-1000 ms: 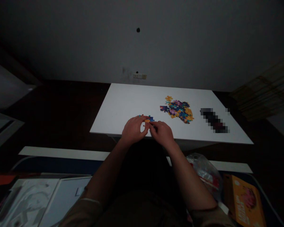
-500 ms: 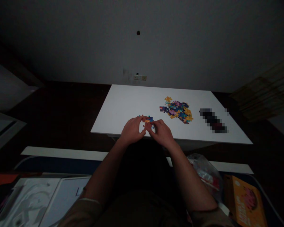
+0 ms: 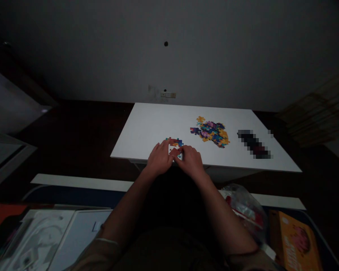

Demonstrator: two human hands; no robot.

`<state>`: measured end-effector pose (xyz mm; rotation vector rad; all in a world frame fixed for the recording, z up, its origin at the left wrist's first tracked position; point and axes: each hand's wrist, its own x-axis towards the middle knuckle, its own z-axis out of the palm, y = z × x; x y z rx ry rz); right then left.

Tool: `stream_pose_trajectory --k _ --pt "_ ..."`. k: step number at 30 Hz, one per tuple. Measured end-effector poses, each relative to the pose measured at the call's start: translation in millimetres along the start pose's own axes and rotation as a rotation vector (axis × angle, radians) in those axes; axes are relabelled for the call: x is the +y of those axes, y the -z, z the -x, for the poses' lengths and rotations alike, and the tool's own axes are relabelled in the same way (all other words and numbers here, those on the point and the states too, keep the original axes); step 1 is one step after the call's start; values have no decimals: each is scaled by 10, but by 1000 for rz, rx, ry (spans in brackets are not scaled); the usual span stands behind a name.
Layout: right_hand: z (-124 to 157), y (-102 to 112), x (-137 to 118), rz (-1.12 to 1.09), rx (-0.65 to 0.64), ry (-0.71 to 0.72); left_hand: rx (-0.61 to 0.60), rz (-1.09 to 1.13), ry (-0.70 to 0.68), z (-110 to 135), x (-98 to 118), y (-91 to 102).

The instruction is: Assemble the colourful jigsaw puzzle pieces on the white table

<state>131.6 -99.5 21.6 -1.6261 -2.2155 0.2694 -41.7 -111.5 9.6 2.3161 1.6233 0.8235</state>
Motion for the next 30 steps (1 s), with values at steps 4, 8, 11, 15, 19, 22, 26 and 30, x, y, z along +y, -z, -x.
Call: stream_pose_trajectory --k 4,8,11,15,19,22,26,30 --pt "63 -66 -156 78 38 -53 -21 36 53 -12 -16 27" --pt "104 -116 -234 19 48 -10 -23 113 68 2 -69 101" --pt "87 -96 -198 -73 53 28 -1 147 9 41 -58 150" --pt "-8 -31 -98 -68 78 82 44 93 -33 115 -29 129" --pt "-75 -21 -66 5 35 151 45 62 -73 155 -98 34" --pt "-66 -47 -74 43 14 164 75 105 -110 135 -178 -17" --pt "-43 -62 -62 47 7 169 96 144 -121 93 -227 -37" --pt "-46 -48 -43 50 -8 172 119 162 -84 63 -216 -41"
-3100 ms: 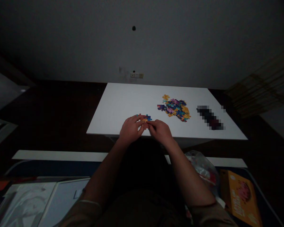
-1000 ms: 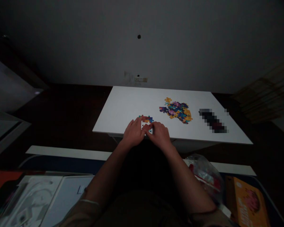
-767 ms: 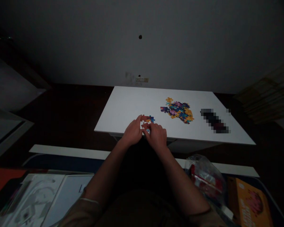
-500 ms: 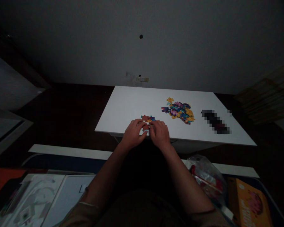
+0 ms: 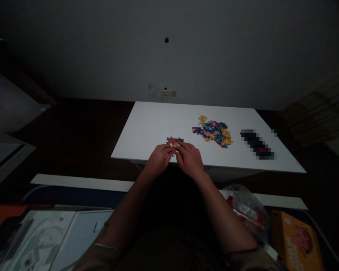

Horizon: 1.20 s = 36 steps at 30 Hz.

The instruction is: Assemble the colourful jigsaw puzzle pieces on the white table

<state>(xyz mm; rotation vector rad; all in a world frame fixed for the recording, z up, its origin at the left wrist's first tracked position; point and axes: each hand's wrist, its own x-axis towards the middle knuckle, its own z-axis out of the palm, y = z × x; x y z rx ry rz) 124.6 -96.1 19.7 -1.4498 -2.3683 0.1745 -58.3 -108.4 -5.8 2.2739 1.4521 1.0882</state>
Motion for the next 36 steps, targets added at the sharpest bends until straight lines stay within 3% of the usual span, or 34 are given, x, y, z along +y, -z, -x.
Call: stream_pose_trajectory --k 11,24,36 --pt "-4 -15 18 -28 -10 -25 9 -50 91 -34 69 27" --pt "-81 -78 166 -148 -24 -10 -76 -47 102 -46 7 52" --pt "-72 -41 148 -124 -27 12 -24 -45 148 10 53 50"
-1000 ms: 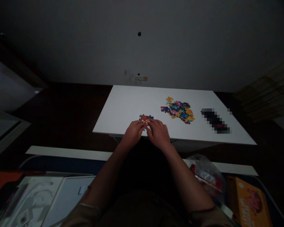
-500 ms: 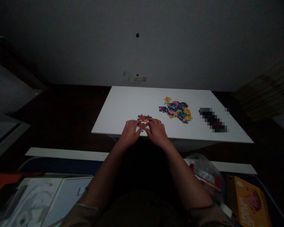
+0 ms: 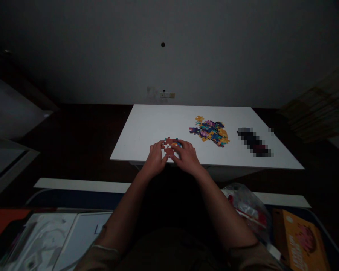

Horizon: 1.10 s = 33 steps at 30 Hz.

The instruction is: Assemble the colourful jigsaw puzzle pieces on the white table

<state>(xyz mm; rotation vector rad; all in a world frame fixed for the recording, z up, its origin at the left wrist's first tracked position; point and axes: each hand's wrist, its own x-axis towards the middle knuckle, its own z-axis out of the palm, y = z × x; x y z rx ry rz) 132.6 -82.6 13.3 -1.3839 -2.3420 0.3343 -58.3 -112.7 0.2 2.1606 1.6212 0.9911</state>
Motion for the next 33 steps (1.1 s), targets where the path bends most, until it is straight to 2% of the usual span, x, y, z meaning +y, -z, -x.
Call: stream_pose_trajectory --k 10,18,25,33 --pt "-94 13 -1 -23 -103 -46 -18 10 -20 57 94 66" --pt "-155 43 25 -65 -158 -29 -69 26 16 -27 1 68" --pt "-152 -46 30 -132 -61 -99 -45 59 -60 -80 -20 85" --pt "-170 -110 -60 -22 -17 -120 -45 66 -49 -85 -45 89"
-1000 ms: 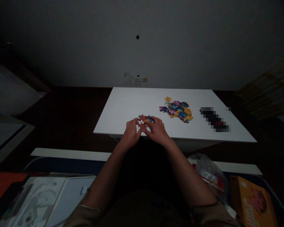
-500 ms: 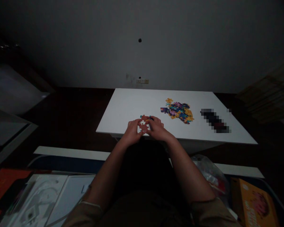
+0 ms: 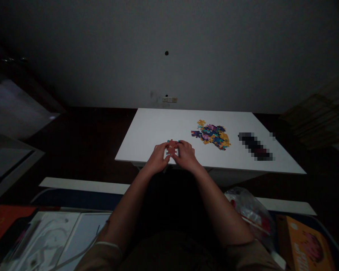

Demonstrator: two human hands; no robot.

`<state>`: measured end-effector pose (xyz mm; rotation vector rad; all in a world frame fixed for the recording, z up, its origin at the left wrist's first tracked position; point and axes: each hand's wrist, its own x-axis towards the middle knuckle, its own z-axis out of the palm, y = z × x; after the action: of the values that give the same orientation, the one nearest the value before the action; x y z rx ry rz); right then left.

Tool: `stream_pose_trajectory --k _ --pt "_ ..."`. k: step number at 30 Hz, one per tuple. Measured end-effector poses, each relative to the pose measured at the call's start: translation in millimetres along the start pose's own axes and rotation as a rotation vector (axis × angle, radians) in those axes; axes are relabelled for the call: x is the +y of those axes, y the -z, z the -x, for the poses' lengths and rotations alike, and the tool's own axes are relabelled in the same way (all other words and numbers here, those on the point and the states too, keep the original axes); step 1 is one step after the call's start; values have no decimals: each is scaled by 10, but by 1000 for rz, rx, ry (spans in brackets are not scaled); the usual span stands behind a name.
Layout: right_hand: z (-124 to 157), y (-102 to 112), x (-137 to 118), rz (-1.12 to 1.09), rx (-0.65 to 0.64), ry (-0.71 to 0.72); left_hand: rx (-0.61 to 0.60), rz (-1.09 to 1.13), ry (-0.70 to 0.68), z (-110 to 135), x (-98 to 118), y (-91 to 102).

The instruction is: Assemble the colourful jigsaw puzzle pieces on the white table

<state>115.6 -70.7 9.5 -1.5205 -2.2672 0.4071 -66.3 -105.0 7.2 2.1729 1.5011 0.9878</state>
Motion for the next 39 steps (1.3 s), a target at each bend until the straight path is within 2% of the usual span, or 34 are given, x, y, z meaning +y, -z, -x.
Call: stream_pose_trajectory --k 8,18,28,34,39 --pt "99 34 -63 8 66 58 10 -28 -34 6 71 -52" --pt "157 96 -99 38 42 114 30 -128 -65 14 88 -223" --pt "205 93 -72 20 65 106 54 -314 23 45 116 -323" --pt "217 40 -30 16 103 119 48 -341 1 53 87 -351" --pt "232 24 -34 31 133 129 25 -411 -72 45 141 -333"
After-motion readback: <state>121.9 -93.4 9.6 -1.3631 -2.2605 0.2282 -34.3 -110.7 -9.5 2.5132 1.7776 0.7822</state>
